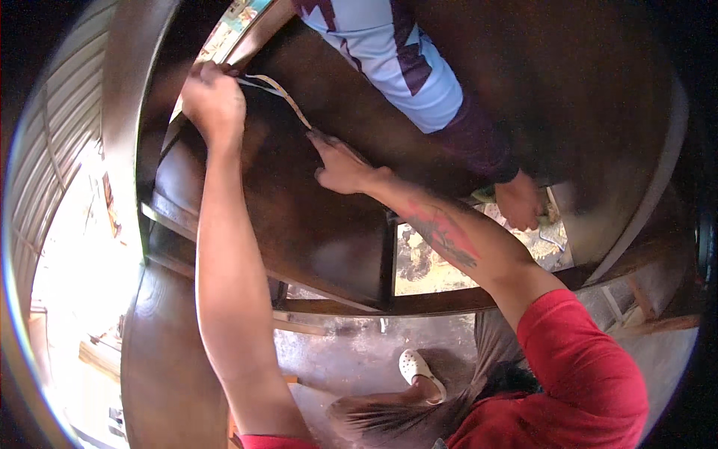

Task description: The person installs an LED light strip inside a wooden cabinet by peeling the adhesive backing, pressing the strip along the inner top edge, and connecting it to a power source.

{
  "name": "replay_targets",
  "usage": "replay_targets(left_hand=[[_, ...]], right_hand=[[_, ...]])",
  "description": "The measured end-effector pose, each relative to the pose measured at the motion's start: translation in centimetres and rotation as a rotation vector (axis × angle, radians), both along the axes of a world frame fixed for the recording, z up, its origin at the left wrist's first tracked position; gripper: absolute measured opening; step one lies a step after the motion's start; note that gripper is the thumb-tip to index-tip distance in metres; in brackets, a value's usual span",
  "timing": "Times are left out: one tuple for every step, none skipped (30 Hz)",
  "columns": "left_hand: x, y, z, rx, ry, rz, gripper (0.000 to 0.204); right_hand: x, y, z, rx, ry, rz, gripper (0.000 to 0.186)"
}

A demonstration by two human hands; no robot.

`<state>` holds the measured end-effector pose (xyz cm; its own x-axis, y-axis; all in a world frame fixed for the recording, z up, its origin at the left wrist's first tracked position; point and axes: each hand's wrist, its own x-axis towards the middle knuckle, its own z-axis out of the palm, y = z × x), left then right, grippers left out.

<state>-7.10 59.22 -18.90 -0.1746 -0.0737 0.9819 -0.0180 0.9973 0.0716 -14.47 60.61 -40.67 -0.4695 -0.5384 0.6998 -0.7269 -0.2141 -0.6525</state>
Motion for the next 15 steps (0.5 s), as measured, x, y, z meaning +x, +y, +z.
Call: replay_targets(left_hand=[[0.3, -0.7, 0.1, -0.138, -0.083, 0.078, 0.028], [0.6, -0.7, 0.4, -0.263, -0.253, 0.184, 0.030], [0.8, -1.2, 0.5, -0.419, -0.337, 0.253, 0.034], [1.0, -1.6, 0.6, -0.574, -0.423, 0.320, 0.039], [1.2, -2.1, 0.7, -0.532, -0.517, 0.398, 0.039], [1.3, -2.3, 0.9, -0.526, -0.510, 0.398, 0.039], [1.6, -2.5, 1.4, -0.638, -0.590, 0.509, 0.038], [1.9, -2.7, 1.8, -0.750, -0.671, 0.621, 0.037], [1.9, -3.1, 2.3, -0.867, -0.645, 0.686, 0.035], [1.7, -3.5, 2.8, -0.858, -0.638, 0.686, 0.035], [1.5, -3.8, 3.5, -0.835, -0.632, 0.682, 0.027], [1.3, -4.7, 3.5, -0.806, -0.632, 0.678, 0.020], [1.4, -5.3, 4.3, -0.814, -0.605, 0.570, 0.010], [1.7, -5.8, 5.1, -0.814, -0.583, 0.532, 0.010], [1.7, -5.8, 5.3, -0.808, -0.554, 0.516, 0.011]], right_hand=[[0.0, -0.1, 0.1, -0.027, -0.002, -0.017, 0.073], [-0.1, -0.2, 0.2, -0.052, -0.005, -0.036, 0.072], [0.3, -0.2, 0.8, -0.050, 0.004, -0.023, 0.072], [0.7, -0.2, 1.4, -0.042, -0.058, -0.046, 0.069], [1.1, -0.2, 2.1, -0.034, -0.121, -0.069, 0.065], [0.8, -0.2, 2.5, -0.030, -0.113, -0.070, 0.065], [0.5, -0.2, 3.1, -0.144, -0.064, -0.120, 0.060], [0.2, -0.3, 3.7, -0.259, -0.014, -0.170, 0.056], [-0.1, -0.6, 4.2, -0.254, -0.005, -0.170, 0.056], [-0.4, -0.9, 4.8, -0.311, -0.037, -0.254, 0.051], [-0.7, -1.1, 5.3, -0.369, -0.068, -0.337, 0.046], [-0.9, -1.3, 5.4, -0.358, -0.060, -0.334, 0.046], [-0.8, -1.0, 6.3, -0.319, -0.098, -0.301, 0.042], [-0.6, -0.7, 7.1, -0.281, -0.135, -0.267, 0.040], [-0.9, -0.8, 7.5, -0.285, -0.085, -0.299, 0.036]])
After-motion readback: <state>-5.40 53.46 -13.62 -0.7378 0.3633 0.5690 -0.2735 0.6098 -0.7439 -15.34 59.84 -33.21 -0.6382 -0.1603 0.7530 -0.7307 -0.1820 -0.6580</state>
